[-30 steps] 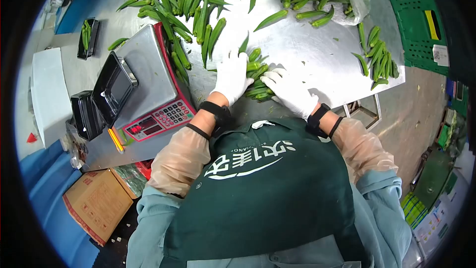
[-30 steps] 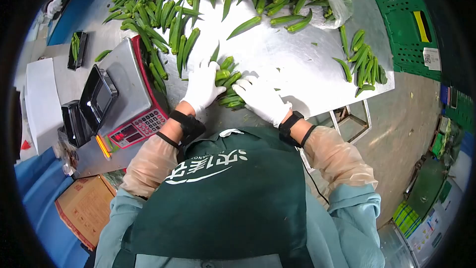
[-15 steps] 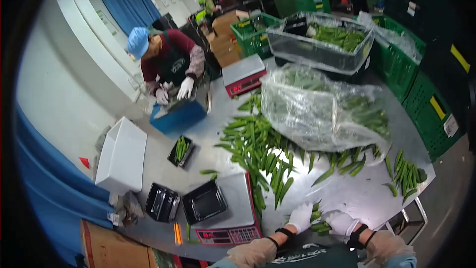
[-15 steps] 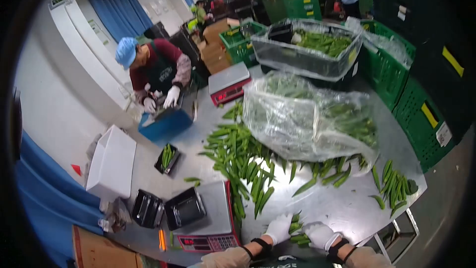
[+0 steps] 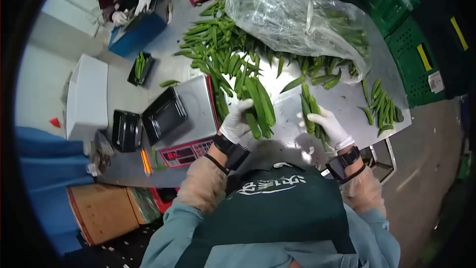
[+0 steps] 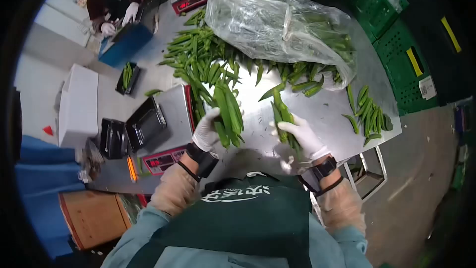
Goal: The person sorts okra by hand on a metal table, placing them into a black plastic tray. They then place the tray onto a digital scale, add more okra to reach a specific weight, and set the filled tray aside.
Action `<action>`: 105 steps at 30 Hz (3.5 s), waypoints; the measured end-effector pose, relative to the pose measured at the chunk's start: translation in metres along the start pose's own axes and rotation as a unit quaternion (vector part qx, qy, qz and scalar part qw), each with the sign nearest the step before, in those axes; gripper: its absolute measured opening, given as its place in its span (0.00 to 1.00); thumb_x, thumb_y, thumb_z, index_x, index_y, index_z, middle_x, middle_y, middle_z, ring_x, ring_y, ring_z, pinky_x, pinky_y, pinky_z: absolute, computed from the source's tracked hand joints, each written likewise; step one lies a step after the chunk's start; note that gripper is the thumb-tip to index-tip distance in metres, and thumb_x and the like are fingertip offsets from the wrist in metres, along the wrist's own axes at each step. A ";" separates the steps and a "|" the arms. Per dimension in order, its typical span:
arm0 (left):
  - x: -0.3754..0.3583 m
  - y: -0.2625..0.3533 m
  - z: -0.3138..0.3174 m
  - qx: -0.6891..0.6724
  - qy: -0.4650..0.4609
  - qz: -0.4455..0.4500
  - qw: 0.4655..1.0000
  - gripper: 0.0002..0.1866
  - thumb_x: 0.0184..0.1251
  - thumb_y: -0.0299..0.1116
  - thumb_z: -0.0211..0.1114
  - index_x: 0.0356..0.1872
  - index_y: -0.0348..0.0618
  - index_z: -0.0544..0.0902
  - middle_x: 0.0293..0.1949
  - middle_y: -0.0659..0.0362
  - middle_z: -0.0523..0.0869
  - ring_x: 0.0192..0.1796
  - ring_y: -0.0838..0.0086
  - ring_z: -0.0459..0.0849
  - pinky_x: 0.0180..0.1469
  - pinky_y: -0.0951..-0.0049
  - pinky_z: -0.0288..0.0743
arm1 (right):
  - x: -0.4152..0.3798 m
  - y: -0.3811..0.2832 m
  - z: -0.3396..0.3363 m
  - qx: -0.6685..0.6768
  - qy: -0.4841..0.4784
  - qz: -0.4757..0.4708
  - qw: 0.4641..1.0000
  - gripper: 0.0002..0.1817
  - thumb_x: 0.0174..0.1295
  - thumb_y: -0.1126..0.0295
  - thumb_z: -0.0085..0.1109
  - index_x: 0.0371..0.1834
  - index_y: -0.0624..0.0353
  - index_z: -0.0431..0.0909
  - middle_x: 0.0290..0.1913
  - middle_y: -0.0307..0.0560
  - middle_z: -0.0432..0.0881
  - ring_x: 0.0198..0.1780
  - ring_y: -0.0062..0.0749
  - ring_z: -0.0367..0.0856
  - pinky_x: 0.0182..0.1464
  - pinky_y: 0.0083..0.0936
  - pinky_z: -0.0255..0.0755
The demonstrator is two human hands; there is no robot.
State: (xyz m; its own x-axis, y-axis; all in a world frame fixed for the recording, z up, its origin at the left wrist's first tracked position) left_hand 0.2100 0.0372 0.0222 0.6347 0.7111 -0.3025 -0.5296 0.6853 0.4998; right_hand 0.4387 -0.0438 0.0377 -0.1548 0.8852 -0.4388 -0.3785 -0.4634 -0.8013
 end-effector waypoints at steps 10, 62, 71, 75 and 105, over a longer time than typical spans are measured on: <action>-0.036 0.020 0.001 -0.034 0.034 0.049 0.998 0.33 0.67 0.41 0.66 0.70 0.41 0.66 0.59 0.51 0.79 0.60 0.58 0.80 0.64 0.55 0.73 | 0.031 -0.003 0.078 0.035 -0.082 0.005 0.996 0.20 0.70 0.67 0.57 0.61 0.64 0.74 0.52 0.46 0.84 0.45 0.27 0.83 0.46 0.23 0.76; -0.439 0.187 -0.284 0.339 0.528 0.224 0.746 0.18 0.72 0.32 0.61 0.60 0.38 0.78 0.49 0.60 0.87 0.51 0.79 0.83 0.51 0.79 0.72 | 0.158 0.020 0.417 -0.519 -0.091 -0.452 0.720 0.12 0.54 0.72 0.70 0.42 0.58 0.83 0.35 0.52 0.85 0.34 0.43 0.85 0.39 0.29 0.77; -0.424 0.206 -0.280 0.359 0.506 0.266 0.738 0.17 0.73 0.34 0.59 0.58 0.37 0.79 0.48 0.58 0.88 0.50 0.76 0.85 0.51 0.77 0.73 | 0.117 0.037 0.262 -0.443 0.050 -0.168 0.879 0.08 0.67 0.72 0.61 0.44 0.64 0.82 0.31 0.36 0.82 0.29 0.15 0.73 0.34 0.16 0.67; -0.410 0.215 -0.273 0.371 0.488 0.265 0.744 0.17 0.74 0.35 0.58 0.57 0.38 0.80 0.45 0.59 0.88 0.48 0.77 0.85 0.52 0.76 0.75 | 0.083 0.059 0.187 -0.405 0.167 -0.081 0.895 0.08 0.67 0.68 0.61 0.43 0.59 0.84 0.25 0.34 0.79 0.19 0.09 0.58 0.22 0.13 0.52; -0.261 0.268 -0.255 0.350 0.401 0.098 0.841 0.14 0.76 0.34 0.51 0.44 0.34 0.81 0.33 0.53 0.88 0.27 0.72 0.89 0.23 0.80 0.76 | 0.075 0.109 0.179 -0.373 0.201 -0.010 0.906 0.08 0.67 0.70 0.60 0.40 0.64 0.84 0.27 0.34 0.79 0.26 0.13 0.70 0.30 0.15 0.63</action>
State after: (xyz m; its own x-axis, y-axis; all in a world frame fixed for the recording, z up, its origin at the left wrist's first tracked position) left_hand -0.2408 0.0753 0.0279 -0.1579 0.8699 -0.4672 0.0596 0.4807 0.8749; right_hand 0.2231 -0.0205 -0.0094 0.2460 0.8761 -0.4146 0.3672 -0.4801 -0.7967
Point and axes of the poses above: each hand's wrist, its own x-axis towards the middle knuckle, its own z-axis out of the palm, y = z × x, the point moved 6 cm from there along x, towards the middle knuckle
